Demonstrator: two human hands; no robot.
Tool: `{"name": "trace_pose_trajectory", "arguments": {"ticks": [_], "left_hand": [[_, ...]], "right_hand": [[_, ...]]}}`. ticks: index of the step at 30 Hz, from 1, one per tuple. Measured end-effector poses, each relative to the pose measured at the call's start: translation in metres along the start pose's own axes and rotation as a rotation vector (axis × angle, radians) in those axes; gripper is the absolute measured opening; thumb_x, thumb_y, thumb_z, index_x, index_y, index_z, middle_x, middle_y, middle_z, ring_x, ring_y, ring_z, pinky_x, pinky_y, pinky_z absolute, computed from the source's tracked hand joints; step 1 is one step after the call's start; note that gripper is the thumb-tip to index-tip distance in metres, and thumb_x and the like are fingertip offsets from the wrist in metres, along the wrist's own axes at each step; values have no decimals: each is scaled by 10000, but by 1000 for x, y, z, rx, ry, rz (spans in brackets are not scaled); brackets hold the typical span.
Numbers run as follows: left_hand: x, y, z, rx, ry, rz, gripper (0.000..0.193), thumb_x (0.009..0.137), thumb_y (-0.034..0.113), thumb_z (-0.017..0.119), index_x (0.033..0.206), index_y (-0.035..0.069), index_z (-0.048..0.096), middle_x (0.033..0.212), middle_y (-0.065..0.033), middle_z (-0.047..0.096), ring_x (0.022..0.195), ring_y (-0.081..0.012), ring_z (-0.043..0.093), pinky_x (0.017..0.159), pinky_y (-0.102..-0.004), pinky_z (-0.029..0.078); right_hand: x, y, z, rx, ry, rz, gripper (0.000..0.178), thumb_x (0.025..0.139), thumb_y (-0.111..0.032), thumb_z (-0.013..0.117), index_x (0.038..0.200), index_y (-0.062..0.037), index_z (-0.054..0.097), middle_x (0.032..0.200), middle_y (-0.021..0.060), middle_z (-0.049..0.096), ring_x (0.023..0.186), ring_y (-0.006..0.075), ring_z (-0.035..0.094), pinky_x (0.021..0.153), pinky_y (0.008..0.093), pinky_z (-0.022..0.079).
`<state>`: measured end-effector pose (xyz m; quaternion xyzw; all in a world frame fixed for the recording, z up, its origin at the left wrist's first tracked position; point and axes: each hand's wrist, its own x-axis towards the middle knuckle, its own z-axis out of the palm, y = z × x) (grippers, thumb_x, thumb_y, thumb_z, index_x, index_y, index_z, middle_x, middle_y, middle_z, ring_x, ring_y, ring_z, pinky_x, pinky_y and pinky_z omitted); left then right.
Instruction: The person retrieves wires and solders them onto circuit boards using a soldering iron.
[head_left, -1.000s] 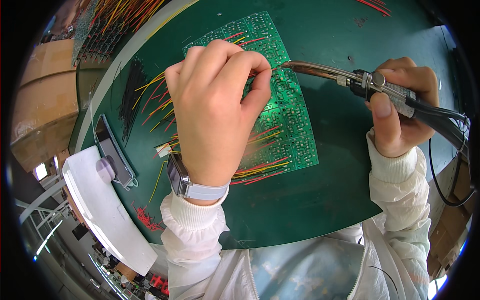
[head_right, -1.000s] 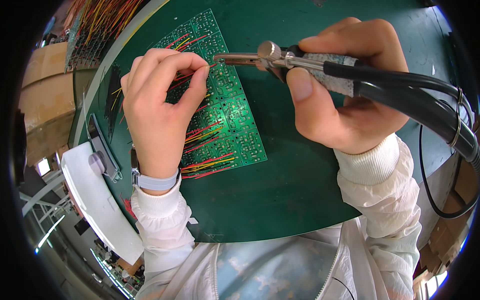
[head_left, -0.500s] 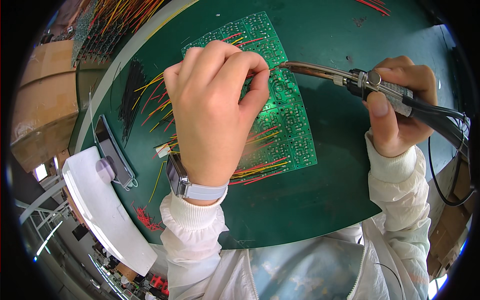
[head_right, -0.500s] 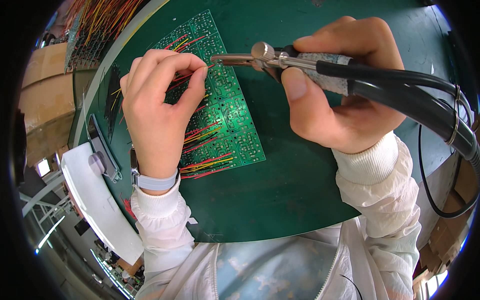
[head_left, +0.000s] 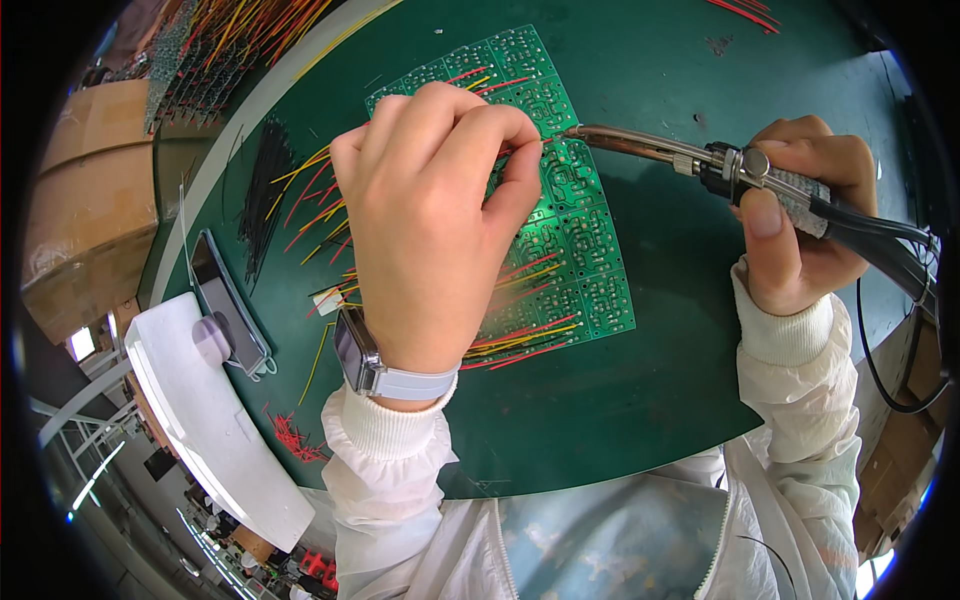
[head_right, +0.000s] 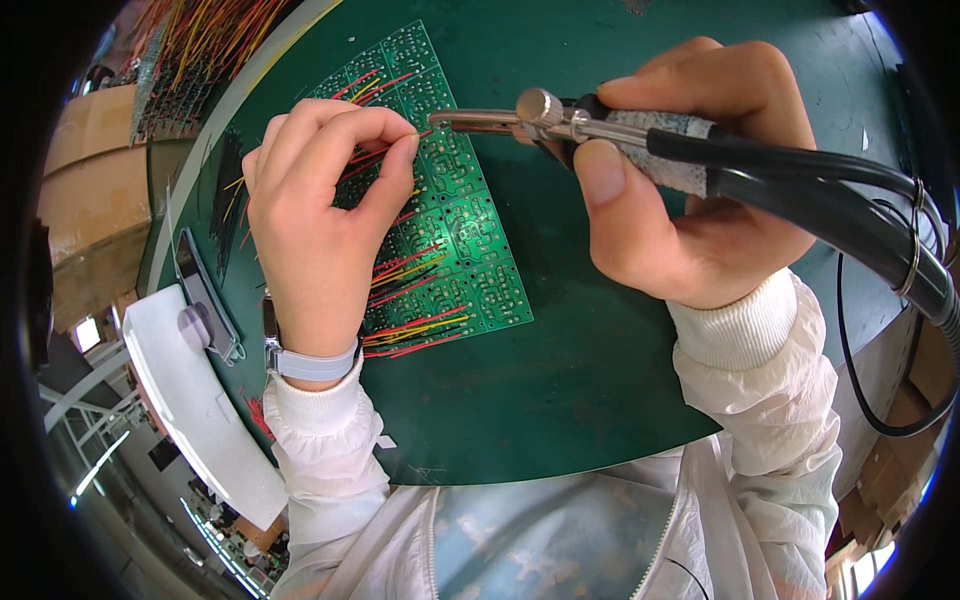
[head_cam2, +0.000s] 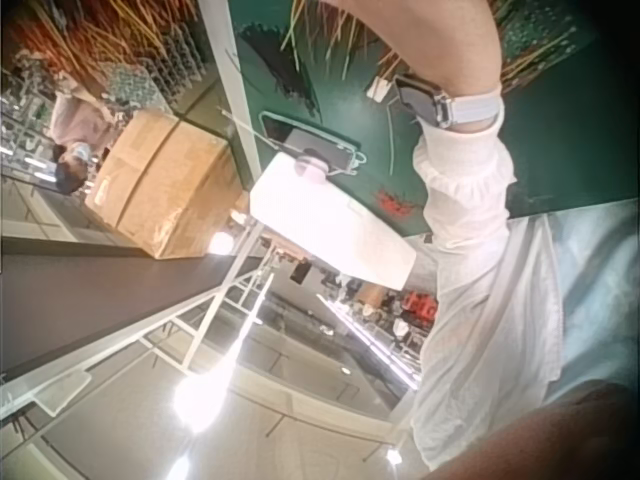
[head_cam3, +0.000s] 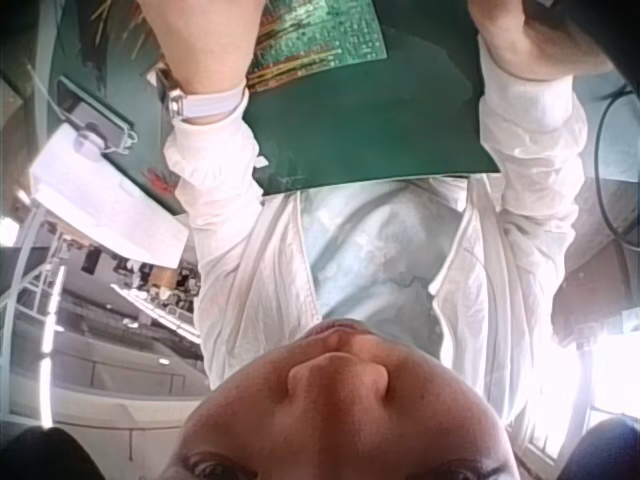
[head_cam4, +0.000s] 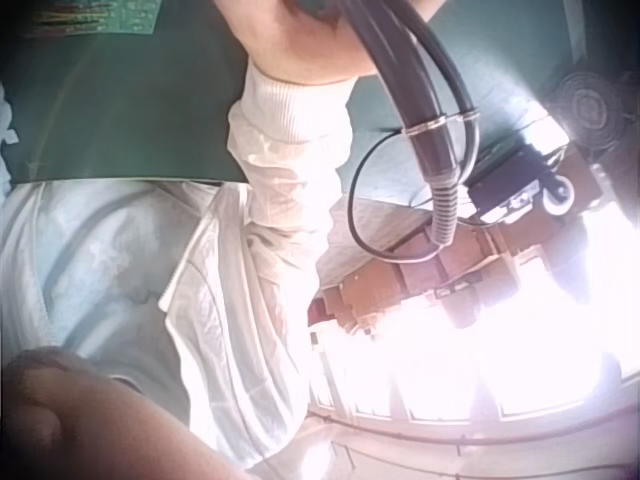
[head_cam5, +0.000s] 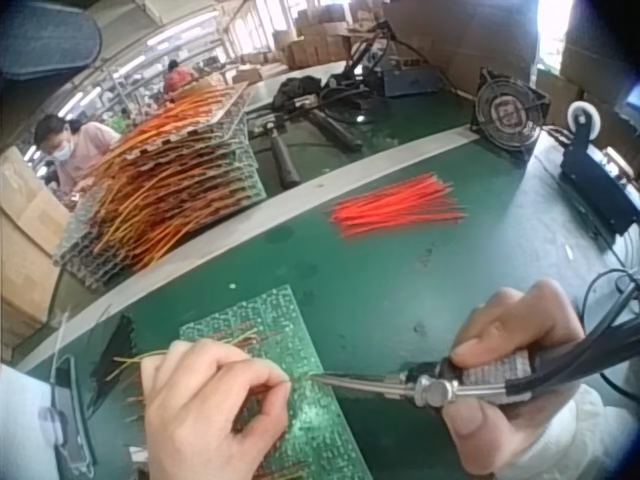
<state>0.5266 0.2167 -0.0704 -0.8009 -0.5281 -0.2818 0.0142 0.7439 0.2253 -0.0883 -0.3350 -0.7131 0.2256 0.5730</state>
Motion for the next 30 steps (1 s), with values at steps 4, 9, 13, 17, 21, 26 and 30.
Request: {"name": "trace_pose_trajectory", "arguments": {"ticks": [4,9,13,17,21,26,30], "left_hand": [[0,1,0,0,0,-2,153,677,39,720,782,100,627,785,13,582,758,-169,548,722,-303,361],[0,2,3,11,4,2,154,673,38,722,779,101,629,783,17,582,757,-169,547,723,-303,361],[2,3,0,10,5,-1,157,668,36,722,779,102,631,779,16,582,758,-170,549,725,-302,362],[2,5,-1,10,5,-2,158,667,37,722,778,102,631,777,16,583,759,-169,551,729,-306,363],[2,4,1,3,16,23,156,666,39,722,774,103,629,776,21,584,762,-164,550,733,-308,359],[3,7,-2,-1,24,25,148,670,41,718,768,106,628,774,23,578,762,-165,540,732,-309,349],[4,9,0,6,34,33,137,680,47,716,768,104,627,783,21,571,758,-174,526,727,-317,345]], "right_hand": [[0,1,-1,2,-7,-9,318,785,-192,696,908,19,492,711,119,542,537,122,487,483,221,394],[-2,2,-2,6,-14,-3,312,785,-186,694,909,17,493,714,117,541,545,123,488,484,218,391],[1,-2,-3,-3,-13,-6,311,786,-188,691,907,17,491,710,117,536,540,123,484,473,218,382],[1,-1,-4,28,-3,-20,315,788,-195,687,910,18,490,702,116,529,528,121,476,461,219,372],[-1,-5,-4,38,43,14,330,789,-219,691,904,11,484,678,102,505,516,120,464,450,219,358],[1,-4,-8,111,56,-46,299,729,-90,699,885,58,492,701,107,544,544,86,462,482,193,364],[-1,-4,-10,122,96,-17,297,732,-95,696,881,56,488,720,111,539,562,92,453,495,205,359]]}}
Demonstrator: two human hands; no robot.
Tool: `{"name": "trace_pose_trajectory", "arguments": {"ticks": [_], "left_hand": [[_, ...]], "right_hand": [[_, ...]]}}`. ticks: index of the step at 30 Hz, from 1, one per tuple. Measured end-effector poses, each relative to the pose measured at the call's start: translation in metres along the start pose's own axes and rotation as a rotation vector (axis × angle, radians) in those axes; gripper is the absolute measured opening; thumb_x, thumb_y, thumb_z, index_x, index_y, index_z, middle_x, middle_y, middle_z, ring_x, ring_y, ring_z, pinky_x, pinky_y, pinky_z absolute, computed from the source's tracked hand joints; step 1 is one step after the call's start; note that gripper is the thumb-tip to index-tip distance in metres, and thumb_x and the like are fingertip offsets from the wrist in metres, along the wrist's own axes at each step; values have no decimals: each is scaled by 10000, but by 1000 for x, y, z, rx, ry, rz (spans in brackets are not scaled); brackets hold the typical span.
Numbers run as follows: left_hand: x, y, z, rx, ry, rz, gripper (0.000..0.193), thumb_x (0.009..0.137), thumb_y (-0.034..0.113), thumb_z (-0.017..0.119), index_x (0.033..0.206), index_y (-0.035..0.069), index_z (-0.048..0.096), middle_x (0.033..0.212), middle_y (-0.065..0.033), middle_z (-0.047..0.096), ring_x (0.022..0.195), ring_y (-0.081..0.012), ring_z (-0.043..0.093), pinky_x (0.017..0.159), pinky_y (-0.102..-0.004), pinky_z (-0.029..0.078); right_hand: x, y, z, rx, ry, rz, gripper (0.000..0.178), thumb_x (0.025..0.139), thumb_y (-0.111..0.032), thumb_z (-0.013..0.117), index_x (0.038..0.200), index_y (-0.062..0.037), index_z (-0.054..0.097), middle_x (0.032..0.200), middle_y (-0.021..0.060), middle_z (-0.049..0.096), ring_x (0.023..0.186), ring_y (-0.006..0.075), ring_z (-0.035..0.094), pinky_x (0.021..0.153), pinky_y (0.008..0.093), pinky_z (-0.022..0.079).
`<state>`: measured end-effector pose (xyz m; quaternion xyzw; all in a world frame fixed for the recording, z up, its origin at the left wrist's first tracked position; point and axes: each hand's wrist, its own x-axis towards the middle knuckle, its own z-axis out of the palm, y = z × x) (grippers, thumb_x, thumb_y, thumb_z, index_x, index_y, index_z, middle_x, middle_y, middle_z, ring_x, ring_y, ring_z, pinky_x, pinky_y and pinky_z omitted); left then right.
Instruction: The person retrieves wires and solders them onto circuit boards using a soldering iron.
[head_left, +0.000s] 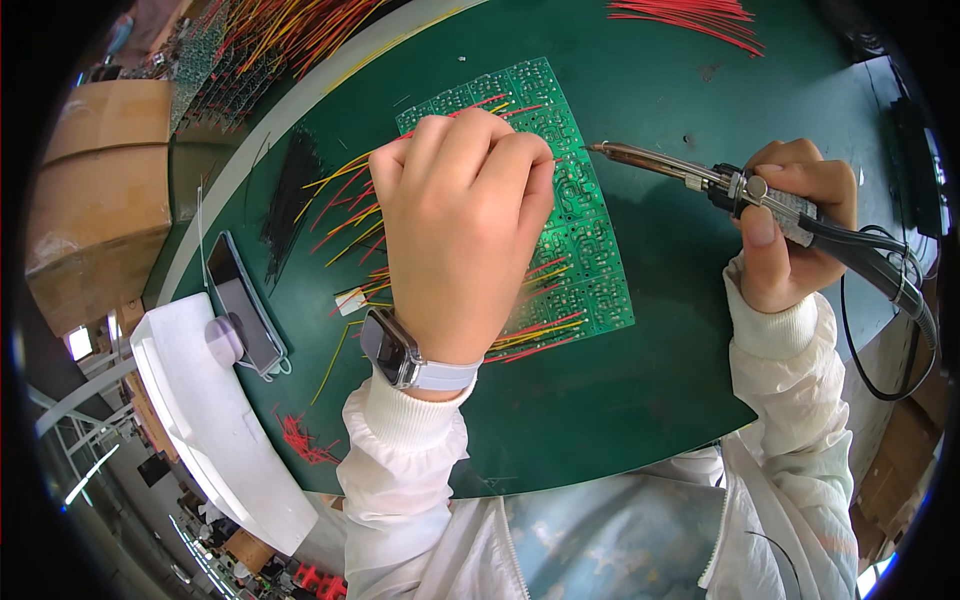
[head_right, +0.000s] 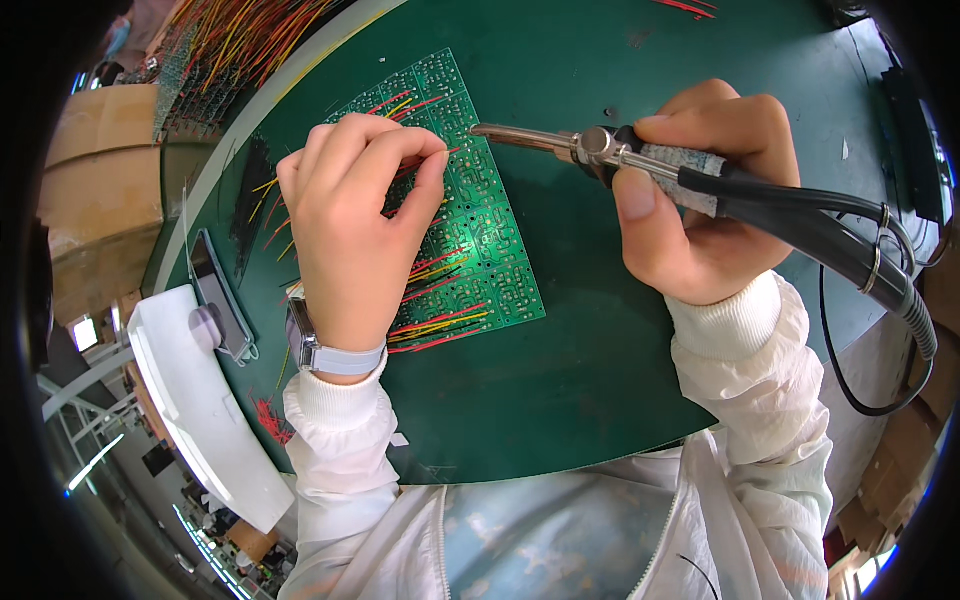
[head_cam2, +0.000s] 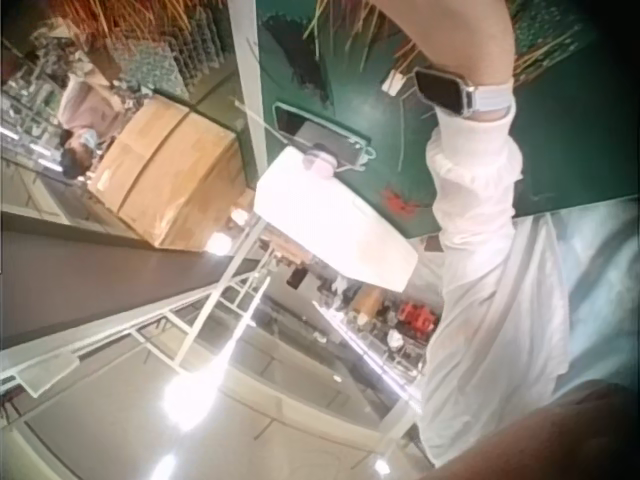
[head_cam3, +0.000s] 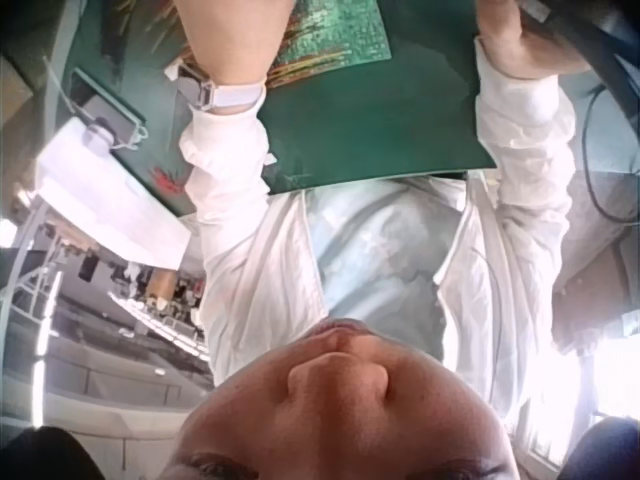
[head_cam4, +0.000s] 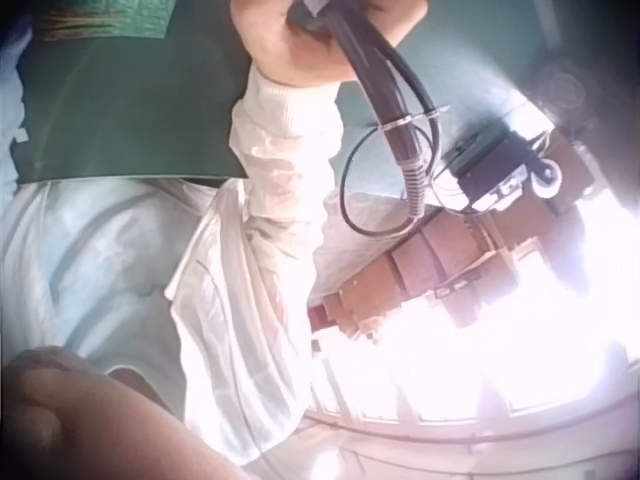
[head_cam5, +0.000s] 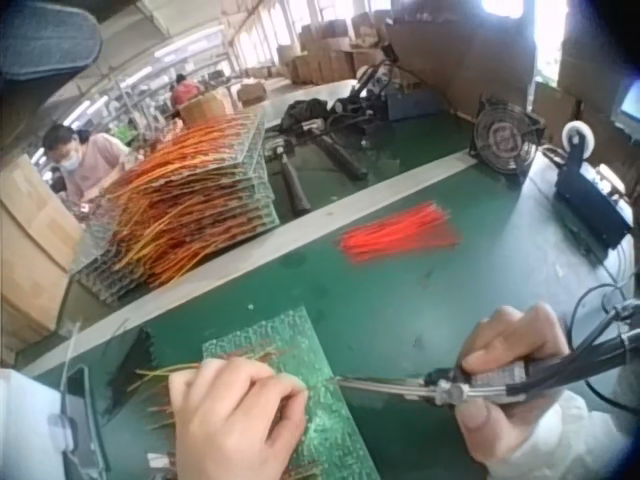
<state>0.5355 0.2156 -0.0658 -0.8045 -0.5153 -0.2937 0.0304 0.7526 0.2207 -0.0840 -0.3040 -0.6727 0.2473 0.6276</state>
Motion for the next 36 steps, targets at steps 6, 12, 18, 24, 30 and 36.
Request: {"name": "trace_pose_trajectory", "arguments": {"ticks": [6,12,18,24,30,36], "left_hand": [[0,2,-8,32,23,19,117,706,70,717,784,99,634,794,7,569,762,-183,524,723,-319,344],[9,-1,-67,181,117,25,152,776,88,682,925,69,657,885,-38,609,824,-198,567,744,-313,414],[-64,12,-202,345,356,-473,138,833,46,615,964,42,659,932,-46,632,785,-128,536,710,-307,417],[-203,-7,-202,336,-250,-814,189,743,-3,653,926,20,612,886,-107,596,801,-278,561,716,-356,436],[-234,-14,-189,250,-211,-846,203,720,4,676,908,30,605,863,-97,579,799,-285,543,694,-369,431],[-227,-12,-181,211,-244,-731,115,751,-20,648,826,8,565,828,-85,527,764,-240,527,690,-325,433]], "right_hand": [[1,3,0,4,58,-16,280,742,-96,691,879,42,490,738,101,536,581,97,450,524,221,370],[-3,8,2,-36,93,41,247,768,-97,679,890,22,500,760,80,542,626,97,461,576,219,377],[0,2,6,-10,81,38,235,792,-73,675,927,24,509,801,87,553,688,111,482,645,223,389],[-4,4,0,-55,27,6,221,800,-60,661,936,25,508,813,102,554,671,116,482,631,228,391],[-1,3,0,-42,22,13,192,810,-29,637,942,23,508,835,103,556,676,110,496,613,218,399],[-1,3,2,-50,35,33,190,815,-20,628,954,21,504,845,96,557,692,111,512,627,216,413]]}}
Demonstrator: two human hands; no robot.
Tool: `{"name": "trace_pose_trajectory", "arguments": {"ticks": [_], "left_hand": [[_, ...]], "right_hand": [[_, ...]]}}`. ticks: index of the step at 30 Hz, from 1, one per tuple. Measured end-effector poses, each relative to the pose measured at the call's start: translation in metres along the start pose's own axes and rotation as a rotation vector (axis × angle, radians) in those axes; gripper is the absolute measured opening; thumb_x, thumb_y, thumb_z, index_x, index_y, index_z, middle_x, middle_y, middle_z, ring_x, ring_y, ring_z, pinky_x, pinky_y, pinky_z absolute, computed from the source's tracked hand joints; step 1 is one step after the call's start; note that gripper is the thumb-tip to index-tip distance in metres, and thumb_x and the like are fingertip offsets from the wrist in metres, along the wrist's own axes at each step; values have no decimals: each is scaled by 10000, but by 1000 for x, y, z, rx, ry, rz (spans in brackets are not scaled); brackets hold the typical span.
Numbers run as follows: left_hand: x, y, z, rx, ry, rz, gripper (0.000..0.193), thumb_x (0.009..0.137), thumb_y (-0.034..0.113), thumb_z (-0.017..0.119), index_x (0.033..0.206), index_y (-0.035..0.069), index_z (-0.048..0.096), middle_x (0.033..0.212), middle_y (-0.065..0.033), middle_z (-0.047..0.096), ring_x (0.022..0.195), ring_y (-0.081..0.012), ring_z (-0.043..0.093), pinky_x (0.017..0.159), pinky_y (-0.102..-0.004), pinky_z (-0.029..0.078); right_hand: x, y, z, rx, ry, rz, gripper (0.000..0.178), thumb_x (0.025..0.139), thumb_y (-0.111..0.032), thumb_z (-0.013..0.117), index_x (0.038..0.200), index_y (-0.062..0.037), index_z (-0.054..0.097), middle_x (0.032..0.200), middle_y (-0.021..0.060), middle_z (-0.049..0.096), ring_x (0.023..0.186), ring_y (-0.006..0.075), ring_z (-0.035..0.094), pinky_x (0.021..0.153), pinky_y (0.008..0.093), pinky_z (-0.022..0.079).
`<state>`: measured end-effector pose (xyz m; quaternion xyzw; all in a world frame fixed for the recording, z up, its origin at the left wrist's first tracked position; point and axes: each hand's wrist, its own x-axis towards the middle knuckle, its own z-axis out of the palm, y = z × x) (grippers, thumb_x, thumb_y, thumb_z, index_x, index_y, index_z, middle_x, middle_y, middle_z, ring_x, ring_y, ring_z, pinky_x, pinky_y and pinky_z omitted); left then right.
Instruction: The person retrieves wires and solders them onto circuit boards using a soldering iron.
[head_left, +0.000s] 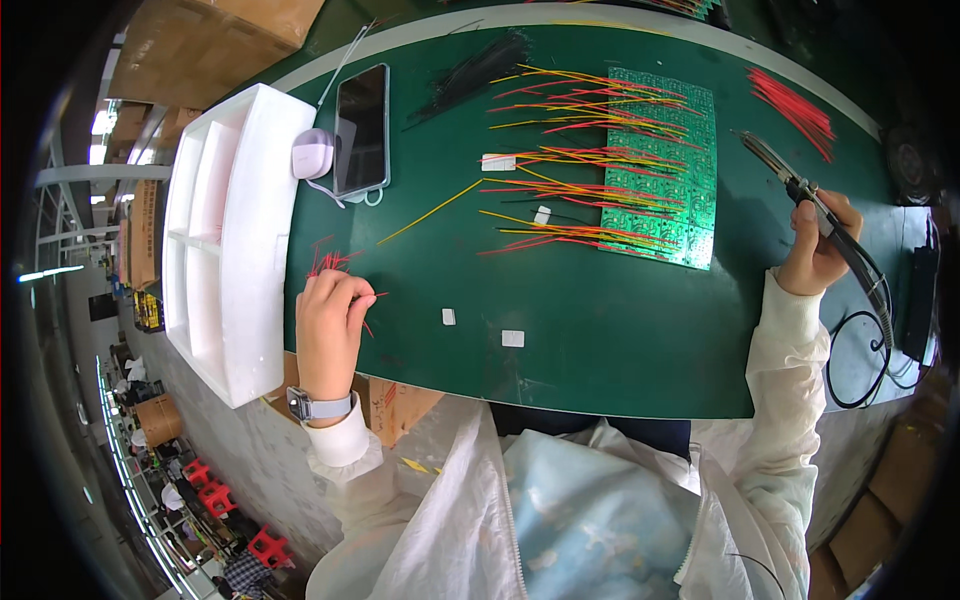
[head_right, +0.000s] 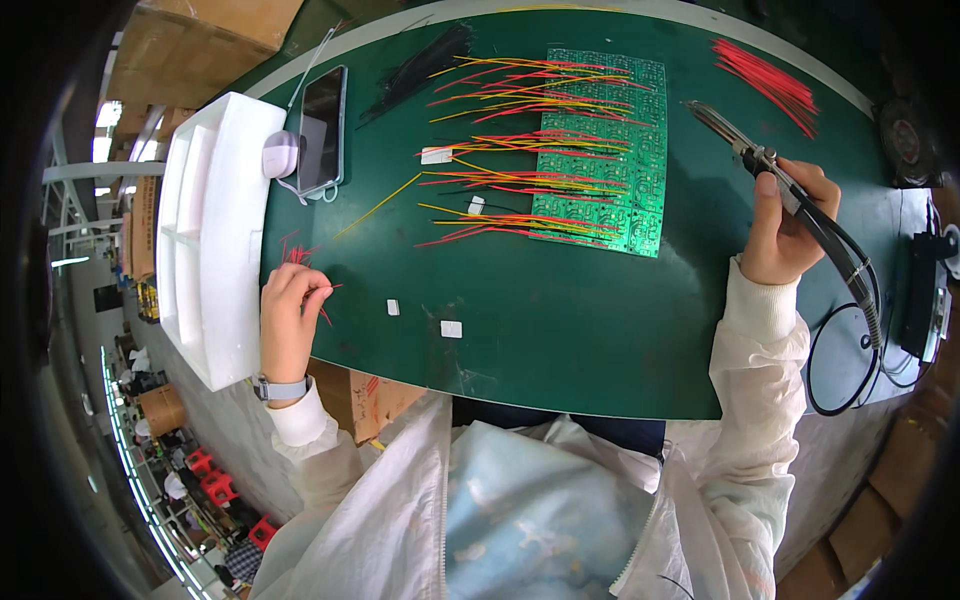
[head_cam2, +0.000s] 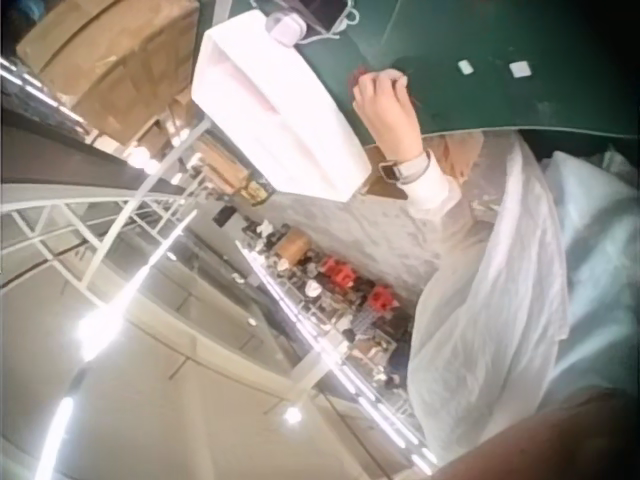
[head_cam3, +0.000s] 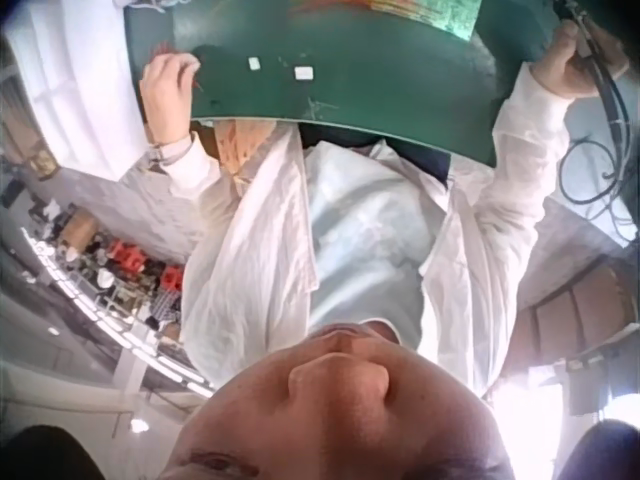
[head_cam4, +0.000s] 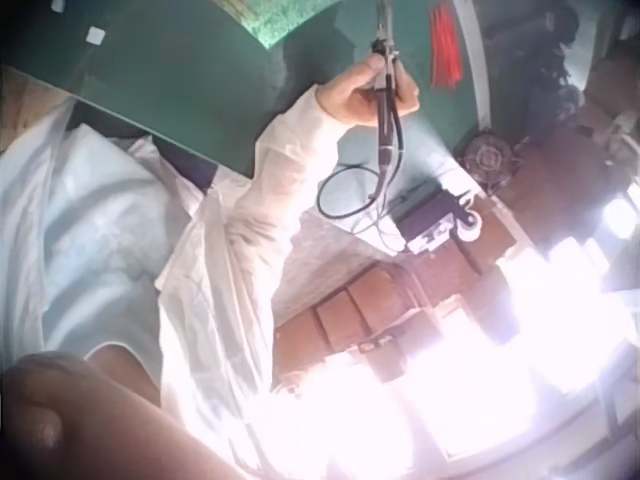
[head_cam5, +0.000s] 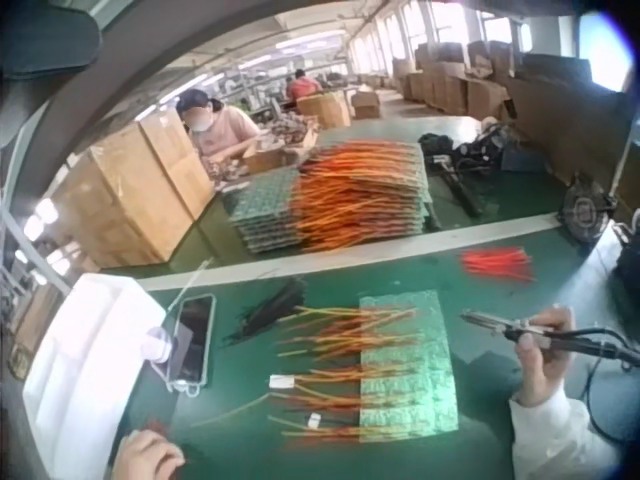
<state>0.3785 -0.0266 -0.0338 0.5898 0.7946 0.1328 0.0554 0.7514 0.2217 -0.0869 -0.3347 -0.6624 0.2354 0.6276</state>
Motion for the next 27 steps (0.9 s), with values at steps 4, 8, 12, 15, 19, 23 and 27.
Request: {"name": "trace_pose_trajectory", "arguments": {"ticks": [4,8,12,15,19,23,27], "left_hand": [[1,10,5,157,-9,81,121,799,27,603,891,45,527,896,-72,546,839,-268,509,766,-369,381],[11,59,23,-174,55,75,151,825,-13,555,947,41,484,948,-94,567,880,-277,515,788,-368,384],[20,134,51,-519,21,258,188,802,-34,578,938,43,474,1051,-109,589,896,-293,538,796,-366,409],[20,158,73,-592,-3,353,127,859,-56,492,940,13,423,1146,-201,555,984,-296,598,867,-356,456],[28,156,92,-857,27,233,128,866,-27,506,956,-2,418,1158,-208,550,1008,-328,560,898,-375,422],[29,156,91,-956,0,158,105,891,-16,469,964,18,402,1172,-205,539,1069,-292,532,928,-360,397],[27,157,96,-1040,4,109,103,891,-16,474,961,19,408,1171,-198,535,1078,-277,519,934,-359,386]], "right_hand": [[-5,-4,0,-3,17,34,206,812,-28,640,956,23,502,862,94,553,695,107,507,625,212,413],[-17,-18,1,9,69,59,238,810,-55,659,960,19,491,855,94,543,699,115,492,661,228,409],[-36,-33,-14,-42,76,86,240,818,-57,644,972,11,474,831,101,533,707,126,490,686,239,405],[-49,-46,-21,-67,99,141,248,819,-68,643,977,8,467,828,102,531,676,119,487,647,231,408],[-49,-51,-18,-59,171,185,251,819,-84,642,967,7,462,822,110,532,650,115,482,612,228,409],[-50,-46,-21,-98,94,126,257,811,-67,640,973,11,456,829,123,530,697,139,492,642,243,412],[-53,-48,-22,-56,69,160,274,796,-49,640,985,9,451,849,131,526,728,153,494,668,254,413]]}}
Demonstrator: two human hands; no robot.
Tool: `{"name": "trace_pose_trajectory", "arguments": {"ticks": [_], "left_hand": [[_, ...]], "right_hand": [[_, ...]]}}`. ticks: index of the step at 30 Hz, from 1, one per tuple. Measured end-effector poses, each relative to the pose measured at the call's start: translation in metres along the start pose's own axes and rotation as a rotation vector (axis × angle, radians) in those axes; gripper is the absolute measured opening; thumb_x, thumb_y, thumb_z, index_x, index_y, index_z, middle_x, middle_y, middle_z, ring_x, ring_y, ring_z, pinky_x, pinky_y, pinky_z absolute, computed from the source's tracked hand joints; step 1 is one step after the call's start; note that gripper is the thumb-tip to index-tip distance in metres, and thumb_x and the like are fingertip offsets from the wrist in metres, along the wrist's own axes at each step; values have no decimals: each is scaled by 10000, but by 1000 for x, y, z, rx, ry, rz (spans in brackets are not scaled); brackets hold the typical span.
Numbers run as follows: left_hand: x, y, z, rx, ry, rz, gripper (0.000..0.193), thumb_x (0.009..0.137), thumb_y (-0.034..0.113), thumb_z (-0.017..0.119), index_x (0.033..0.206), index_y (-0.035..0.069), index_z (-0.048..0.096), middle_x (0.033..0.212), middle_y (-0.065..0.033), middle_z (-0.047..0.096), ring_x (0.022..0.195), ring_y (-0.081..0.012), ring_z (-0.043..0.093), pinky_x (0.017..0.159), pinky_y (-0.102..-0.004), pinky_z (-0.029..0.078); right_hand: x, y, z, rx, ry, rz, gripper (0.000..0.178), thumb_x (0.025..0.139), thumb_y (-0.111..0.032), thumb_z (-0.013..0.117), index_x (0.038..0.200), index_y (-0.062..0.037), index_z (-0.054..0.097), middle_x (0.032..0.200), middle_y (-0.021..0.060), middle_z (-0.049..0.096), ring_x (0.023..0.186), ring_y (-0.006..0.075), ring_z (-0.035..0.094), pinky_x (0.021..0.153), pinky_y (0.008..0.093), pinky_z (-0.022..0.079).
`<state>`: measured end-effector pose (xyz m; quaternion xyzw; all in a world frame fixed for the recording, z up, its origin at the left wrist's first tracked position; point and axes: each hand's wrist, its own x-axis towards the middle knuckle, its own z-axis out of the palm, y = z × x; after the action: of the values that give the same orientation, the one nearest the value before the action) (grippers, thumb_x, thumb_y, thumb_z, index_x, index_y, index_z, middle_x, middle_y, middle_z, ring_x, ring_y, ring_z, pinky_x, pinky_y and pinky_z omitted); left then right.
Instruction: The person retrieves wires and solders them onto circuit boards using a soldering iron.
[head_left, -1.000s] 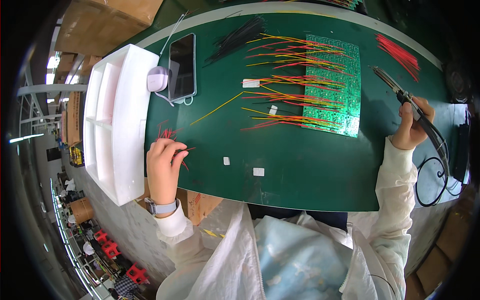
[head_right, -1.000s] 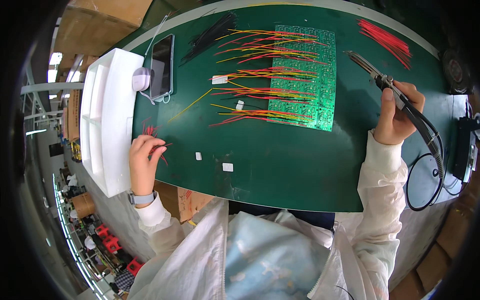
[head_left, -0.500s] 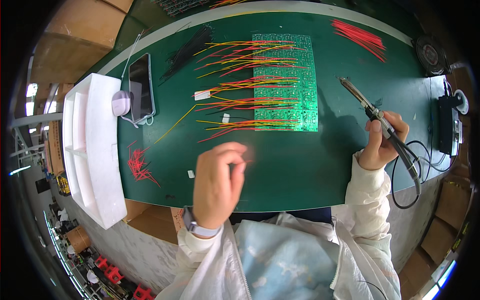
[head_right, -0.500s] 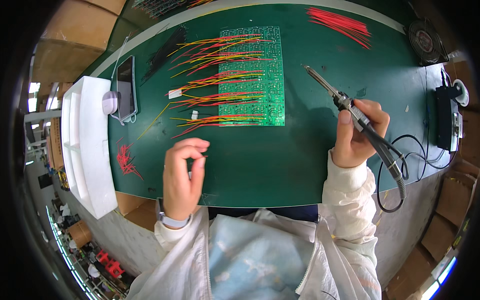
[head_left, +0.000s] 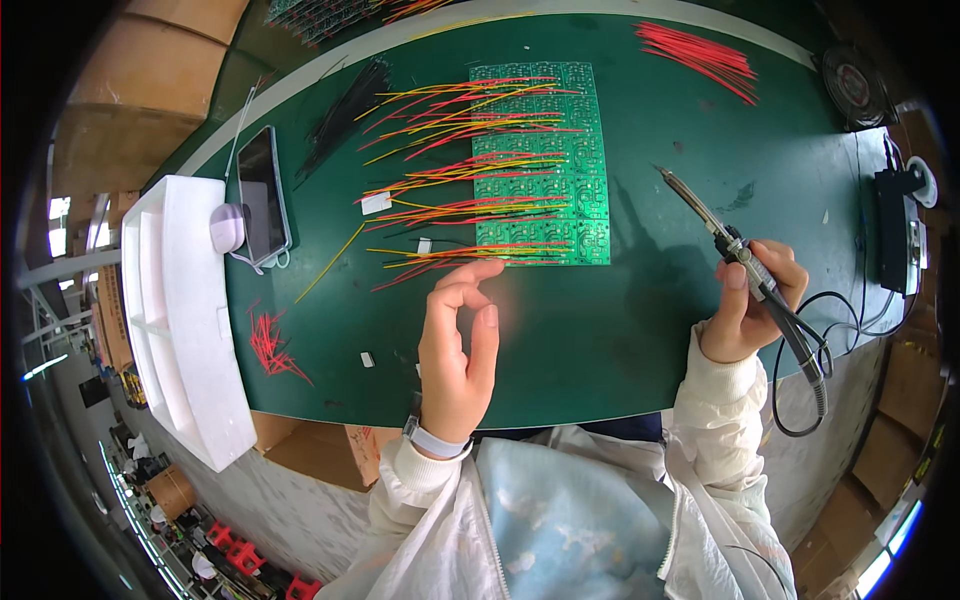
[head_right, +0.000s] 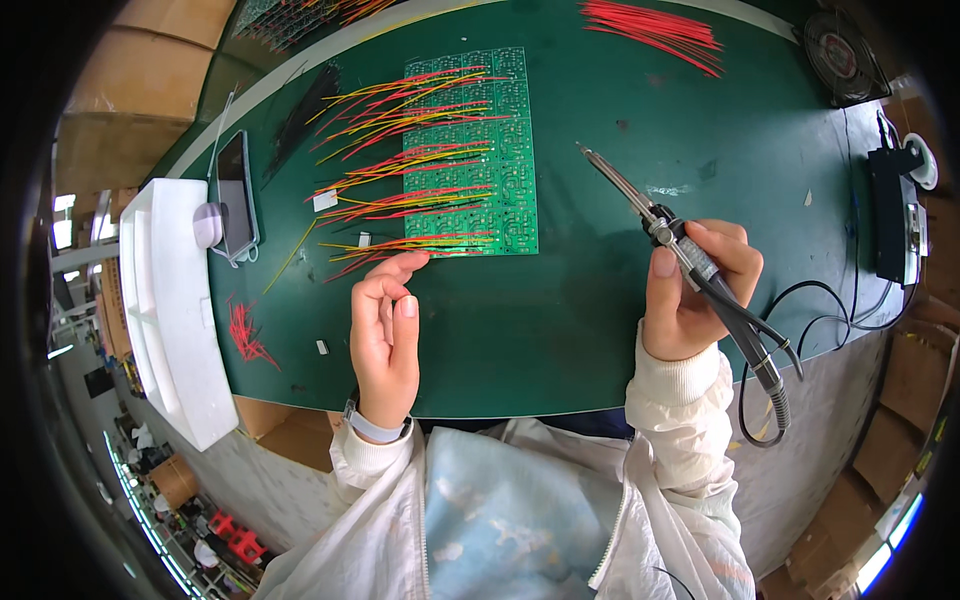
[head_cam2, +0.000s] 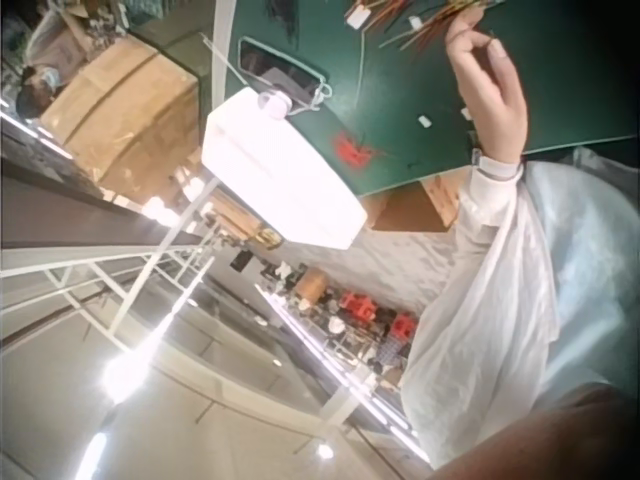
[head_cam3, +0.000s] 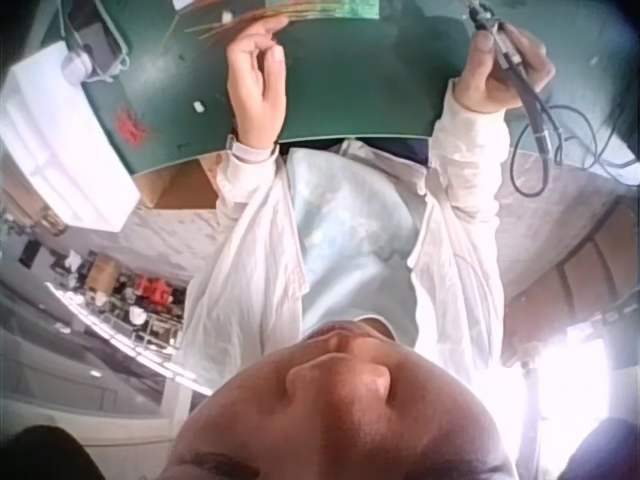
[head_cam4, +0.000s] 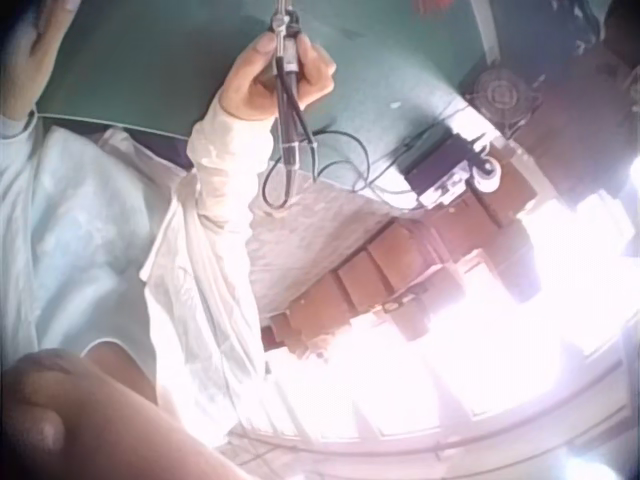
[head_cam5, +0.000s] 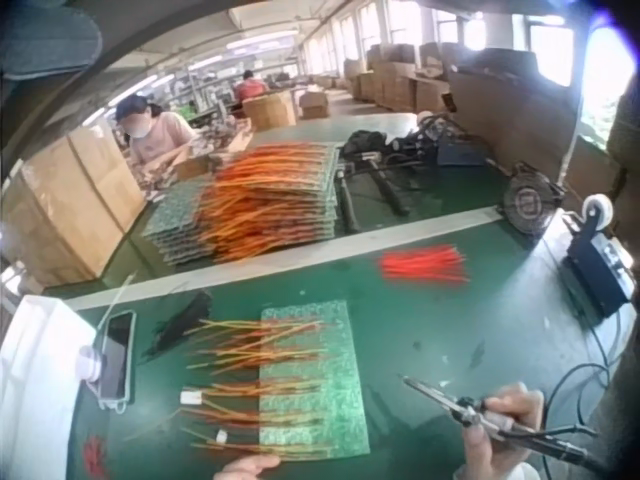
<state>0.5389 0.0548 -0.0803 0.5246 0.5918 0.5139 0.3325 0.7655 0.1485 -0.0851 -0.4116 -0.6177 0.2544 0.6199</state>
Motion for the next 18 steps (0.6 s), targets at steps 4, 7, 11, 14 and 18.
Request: {"name": "trace_pose_trajectory", "arguments": {"ticks": [4,7,11,14,18], "left_hand": [[-10,1,2,-9,21,-4,90,887,-8,490,944,17,426,1155,-193,537,1070,-268,514,937,-349,376],[-28,4,1,39,26,-36,82,878,0,508,923,17,442,1155,-191,536,1068,-270,513,939,-350,373],[-39,19,-2,163,-82,-29,66,884,-22,471,928,16,440,1134,-193,533,1052,-249,537,929,-363,416],[-40,29,-9,344,-11,-23,198,770,-63,642,898,43,533,890,-72,639,801,-229,581,724,-323,439],[-5,38,-4,435,91,160,253,685,-61,723,900,49,649,795,-47,658,704,-202,599,680,-320,431]], "right_hand": [[-2,-2,-2,-15,16,-48,289,780,-33,643,992,4,449,847,136,527,720,154,499,672,252,418],[-3,-2,-1,-38,-25,-53,303,766,-17,644,997,0,448,850,138,530,718,154,508,679,253,427],[-9,-8,-2,-28,-31,10,306,762,-27,660,988,3,455,853,136,541,717,153,527,677,254,439],[-15,-11,-2,-32,-31,47,301,763,-34,667,982,4,463,857,140,551,712,153,539,668,253,448],[-17,-13,1,-41,-31,21,317,749,-31,679,983,8,470,867,151,562,695,155,552,645,247,461]]}}
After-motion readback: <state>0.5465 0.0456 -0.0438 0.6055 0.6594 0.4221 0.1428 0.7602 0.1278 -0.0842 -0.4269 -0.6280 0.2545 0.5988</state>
